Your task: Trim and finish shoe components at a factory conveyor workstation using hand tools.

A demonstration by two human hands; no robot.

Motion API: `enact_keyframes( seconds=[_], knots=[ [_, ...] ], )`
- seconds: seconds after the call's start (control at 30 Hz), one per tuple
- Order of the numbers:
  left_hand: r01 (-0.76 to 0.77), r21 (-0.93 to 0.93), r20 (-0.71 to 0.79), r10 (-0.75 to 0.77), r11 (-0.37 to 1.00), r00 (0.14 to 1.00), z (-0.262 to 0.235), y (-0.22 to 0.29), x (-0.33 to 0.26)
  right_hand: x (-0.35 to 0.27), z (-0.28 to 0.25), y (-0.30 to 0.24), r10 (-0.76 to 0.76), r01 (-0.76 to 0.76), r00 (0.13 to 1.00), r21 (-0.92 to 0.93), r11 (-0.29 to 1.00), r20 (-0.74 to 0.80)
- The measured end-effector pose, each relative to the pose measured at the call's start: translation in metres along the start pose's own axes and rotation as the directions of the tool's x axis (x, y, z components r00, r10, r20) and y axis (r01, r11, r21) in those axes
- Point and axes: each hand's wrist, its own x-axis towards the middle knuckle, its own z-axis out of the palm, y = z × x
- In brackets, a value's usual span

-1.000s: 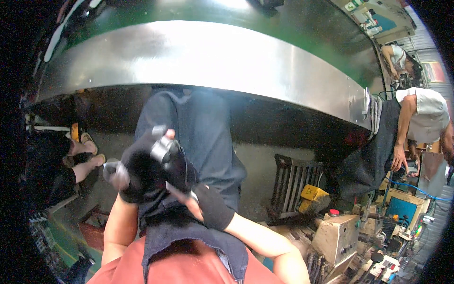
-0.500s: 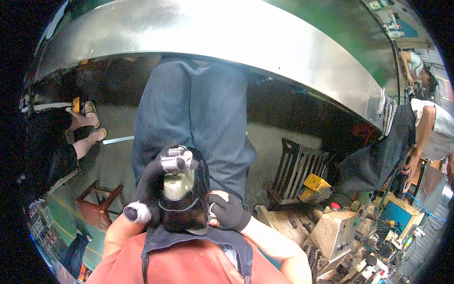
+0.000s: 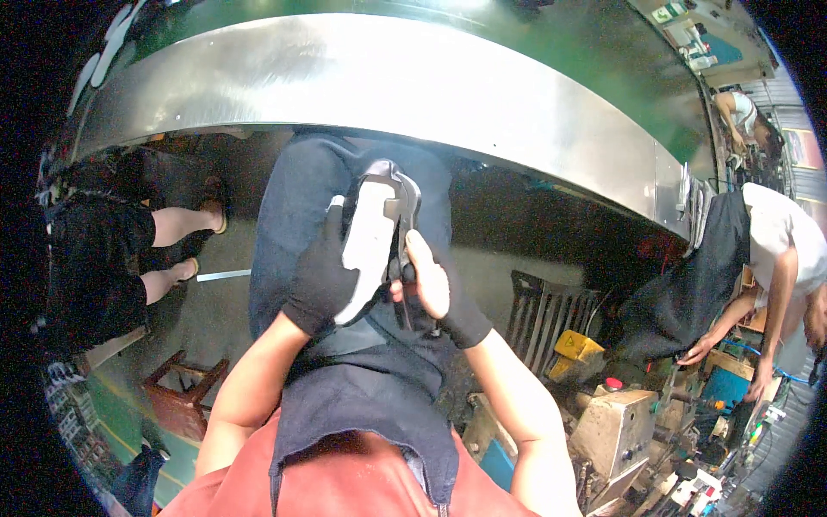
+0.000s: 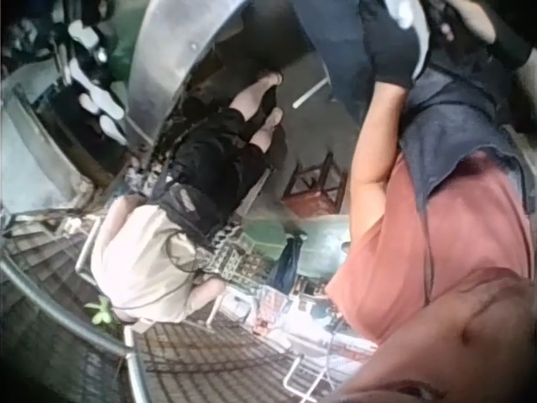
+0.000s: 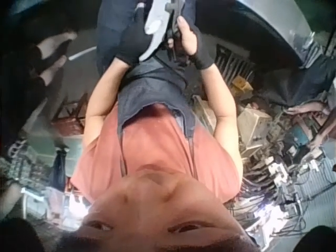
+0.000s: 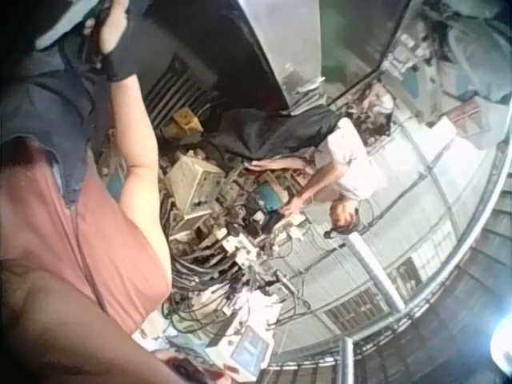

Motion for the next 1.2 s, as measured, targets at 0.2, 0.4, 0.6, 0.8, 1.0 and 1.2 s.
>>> enact_keyframes(
  seconds=[0.2, 0.4, 0.6, 0.8, 1.0, 1.2],
  knots=[
    [-0.13, -0.394, -0.112, 0.093, 0.91, 0.989, 0.021, -0.022, -0.024, -0.001, -0.042, 0.004, -0.042, 0.042, 0.999, 0.001, 0.999, 0.024],
    [-0.157, -0.076, -0.107, 0.149, 0.985, 0.983, 0.026, 0.007, -0.032, -0.016, -0.053, -0.048, -0.151, 0.416, 0.905, -0.749, 0.516, 0.398],
    [-0.247, -0.039, -0.096, 0.242, 0.968, 0.966, 0.029, -0.005, -0.022, 0.011, -0.056, -0.011, -0.266, 0.372, 0.894, -0.928, -0.006, 0.36],
    [-0.009, -0.131, -0.015, 0.007, 0.991, 1.0, 0.023, 0.025, 0.011, 0.02, -0.089, 0.016, -0.285, 0.521, 0.851, -0.774, 0.36, 0.441],
    [-0.203, 0.11, 0.002, 0.204, 0.973, 0.979, 0.033, 0.034, 0.008, -0.01, -0.103, -0.071, 0.266, 0.159, 0.886, -0.788, 0.594, 0.379],
    [-0.059, 0.0, -0.001, 0.059, 0.998, 0.998, 0.015, 0.009, 0.01, -0.047, -0.041, -0.126, 0.019, 0.374, 0.92, -0.863, -0.338, 0.391]
  ],
)
